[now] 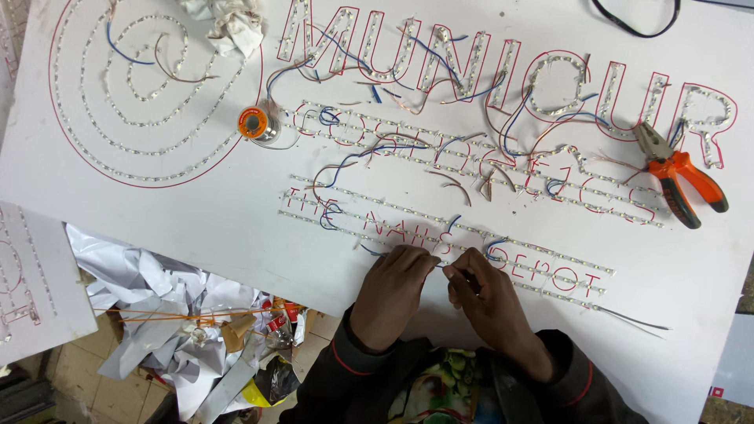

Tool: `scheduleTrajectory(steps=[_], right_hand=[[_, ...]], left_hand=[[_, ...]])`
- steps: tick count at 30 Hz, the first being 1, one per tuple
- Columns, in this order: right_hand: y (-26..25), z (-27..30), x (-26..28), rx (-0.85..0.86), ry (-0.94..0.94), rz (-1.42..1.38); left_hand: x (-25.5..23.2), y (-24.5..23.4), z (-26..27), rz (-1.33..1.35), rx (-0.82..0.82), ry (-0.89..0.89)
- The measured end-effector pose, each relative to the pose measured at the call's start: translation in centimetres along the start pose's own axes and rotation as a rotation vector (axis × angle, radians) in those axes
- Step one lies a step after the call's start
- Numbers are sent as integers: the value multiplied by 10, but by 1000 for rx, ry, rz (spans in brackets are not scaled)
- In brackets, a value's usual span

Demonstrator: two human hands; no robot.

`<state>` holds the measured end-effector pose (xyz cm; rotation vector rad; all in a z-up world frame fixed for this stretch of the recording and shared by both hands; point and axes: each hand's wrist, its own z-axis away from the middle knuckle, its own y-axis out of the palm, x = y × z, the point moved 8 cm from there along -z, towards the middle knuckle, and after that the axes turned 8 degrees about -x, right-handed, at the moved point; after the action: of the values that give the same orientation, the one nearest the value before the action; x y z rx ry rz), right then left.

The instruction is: The person uses wire cutters to trim wires on a white board with LED strips arranged in text. They then use a soldering iron to solder the wires to the LED strips, working on the letters of the words 'MUNICOUR', 'COSMETICS', and 'THE NAILS DEPOT'.

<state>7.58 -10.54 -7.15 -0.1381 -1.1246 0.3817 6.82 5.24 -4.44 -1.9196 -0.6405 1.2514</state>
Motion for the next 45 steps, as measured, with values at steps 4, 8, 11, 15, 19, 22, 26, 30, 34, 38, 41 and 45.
scheduleTrajectory(steps=[4,8,11,15,19,22,26,30,34,38,41,45], right_hand=[[7,-3,-1,34,-20,-91],[8,-4,3,37,-12,-103],[12,-3,0,57,-11,-84],[22,-5,-5,109,-15,-108],[23,-10,4,121,53,-225],[15,-18,4,53,28,-132],[5,-19,24,-12,-229,-87],[0,-13,24,-69,-284,-44],[1,-11,25,-62,-298,-44],[1,-14,19,-64,-318,-7],[1,-12,19,-48,-304,28],[5,-11,17,-15,-244,73]], left_hand=[[-6,-8,-1,-2,-35,26],[-2,-3,3,-79,3,27],[-3,-19,-4,-34,-102,5],[5,-29,-9,25,-194,-23],[10,-32,-9,63,-261,-23],[11,-18,-6,32,-169,-1],[12,-6,-4,40,-80,35],[1,-21,-8,4,-157,30],[7,-30,-11,-34,-202,7],[54,-57,-22,-131,-323,-156],[116,-72,-36,-231,-437,-257],[163,-75,-61,-329,-432,-326]])
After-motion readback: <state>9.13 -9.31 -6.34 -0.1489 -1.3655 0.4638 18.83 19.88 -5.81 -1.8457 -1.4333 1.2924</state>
